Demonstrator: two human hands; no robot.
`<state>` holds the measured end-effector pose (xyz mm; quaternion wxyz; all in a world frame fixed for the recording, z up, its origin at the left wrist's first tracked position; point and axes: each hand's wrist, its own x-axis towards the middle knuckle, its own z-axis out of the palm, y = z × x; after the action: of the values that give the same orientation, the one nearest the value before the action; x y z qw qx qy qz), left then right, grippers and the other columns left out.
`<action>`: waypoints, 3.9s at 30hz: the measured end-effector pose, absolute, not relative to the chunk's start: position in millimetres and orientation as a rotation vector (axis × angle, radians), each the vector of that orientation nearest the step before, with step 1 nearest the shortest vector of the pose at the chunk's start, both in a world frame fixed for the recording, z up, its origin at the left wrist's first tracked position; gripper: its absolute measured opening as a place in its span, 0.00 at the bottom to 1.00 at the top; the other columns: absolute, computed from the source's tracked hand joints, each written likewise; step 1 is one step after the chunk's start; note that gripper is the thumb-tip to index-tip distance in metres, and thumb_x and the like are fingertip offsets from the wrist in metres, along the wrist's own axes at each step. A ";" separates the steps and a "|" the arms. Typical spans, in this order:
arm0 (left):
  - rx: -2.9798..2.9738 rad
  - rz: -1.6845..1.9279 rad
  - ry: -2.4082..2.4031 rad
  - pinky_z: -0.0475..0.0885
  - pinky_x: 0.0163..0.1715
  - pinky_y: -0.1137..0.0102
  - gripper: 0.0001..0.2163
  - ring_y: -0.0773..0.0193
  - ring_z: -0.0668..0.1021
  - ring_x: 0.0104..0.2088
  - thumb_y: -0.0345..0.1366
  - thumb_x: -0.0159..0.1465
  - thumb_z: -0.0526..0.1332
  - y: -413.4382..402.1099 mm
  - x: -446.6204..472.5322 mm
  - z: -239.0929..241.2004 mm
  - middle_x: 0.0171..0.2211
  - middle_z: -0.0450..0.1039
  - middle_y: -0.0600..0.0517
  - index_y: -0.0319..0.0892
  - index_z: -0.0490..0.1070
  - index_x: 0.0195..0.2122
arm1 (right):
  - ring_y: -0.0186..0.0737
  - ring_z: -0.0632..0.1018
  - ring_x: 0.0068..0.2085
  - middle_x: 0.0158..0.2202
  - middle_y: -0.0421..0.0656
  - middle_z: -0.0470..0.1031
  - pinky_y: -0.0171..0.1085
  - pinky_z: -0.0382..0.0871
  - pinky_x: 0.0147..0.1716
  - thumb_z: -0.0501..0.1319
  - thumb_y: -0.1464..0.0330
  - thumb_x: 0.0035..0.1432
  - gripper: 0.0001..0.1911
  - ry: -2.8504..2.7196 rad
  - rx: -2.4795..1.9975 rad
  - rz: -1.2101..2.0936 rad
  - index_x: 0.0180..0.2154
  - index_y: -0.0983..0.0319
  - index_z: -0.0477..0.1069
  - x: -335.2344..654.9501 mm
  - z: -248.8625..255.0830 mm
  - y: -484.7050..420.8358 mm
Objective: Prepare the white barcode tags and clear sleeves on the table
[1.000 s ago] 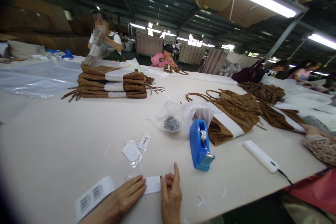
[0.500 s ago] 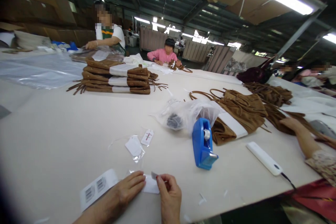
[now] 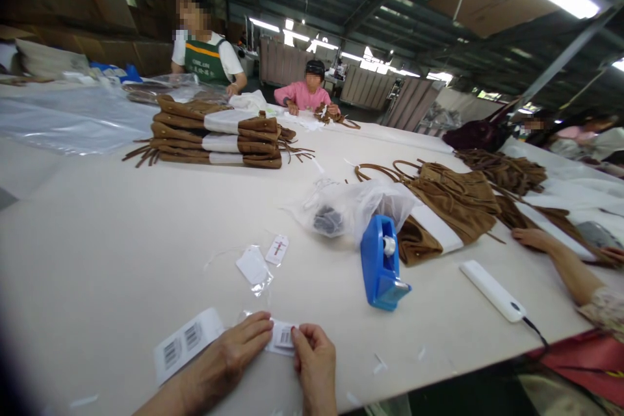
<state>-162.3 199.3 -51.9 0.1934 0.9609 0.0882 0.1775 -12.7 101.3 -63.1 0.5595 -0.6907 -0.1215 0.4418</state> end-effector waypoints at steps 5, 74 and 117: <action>2.703 0.496 0.259 0.67 0.50 0.66 0.13 0.60 0.68 0.49 0.28 0.64 0.44 201.0 -161.7 -49.7 0.42 0.70 0.46 0.36 0.63 0.46 | 0.25 0.56 0.16 0.14 0.32 0.60 0.28 0.45 0.15 0.64 0.56 0.39 0.19 -0.340 -1.624 0.991 0.26 0.66 0.66 -15.0 -69.0 102.4; 2.940 0.576 0.182 0.73 0.44 0.63 0.14 0.56 0.70 0.47 0.30 0.63 0.44 202.6 -158.4 -58.4 0.43 0.70 0.44 0.35 0.65 0.45 | 0.45 0.70 0.48 0.48 0.39 0.71 0.46 0.46 0.56 0.55 0.64 0.54 0.20 -1.819 -2.039 -0.562 0.49 0.59 0.63 -25.7 -81.2 70.2; 2.430 0.281 1.033 0.62 0.38 0.63 0.05 0.59 0.68 0.38 0.32 0.55 0.56 200.8 -167.0 -37.9 0.33 0.68 0.51 0.42 0.66 0.33 | 0.49 0.66 0.52 0.50 0.43 0.68 0.54 0.51 0.52 0.50 0.66 0.56 0.16 -1.430 -2.048 -0.297 0.46 0.54 0.66 -39.4 -100.2 78.0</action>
<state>-167.0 200.8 -37.9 0.2406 0.8882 0.3777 0.1028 -39.4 78.0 -100.2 0.3078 -0.7746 -0.5409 -0.1125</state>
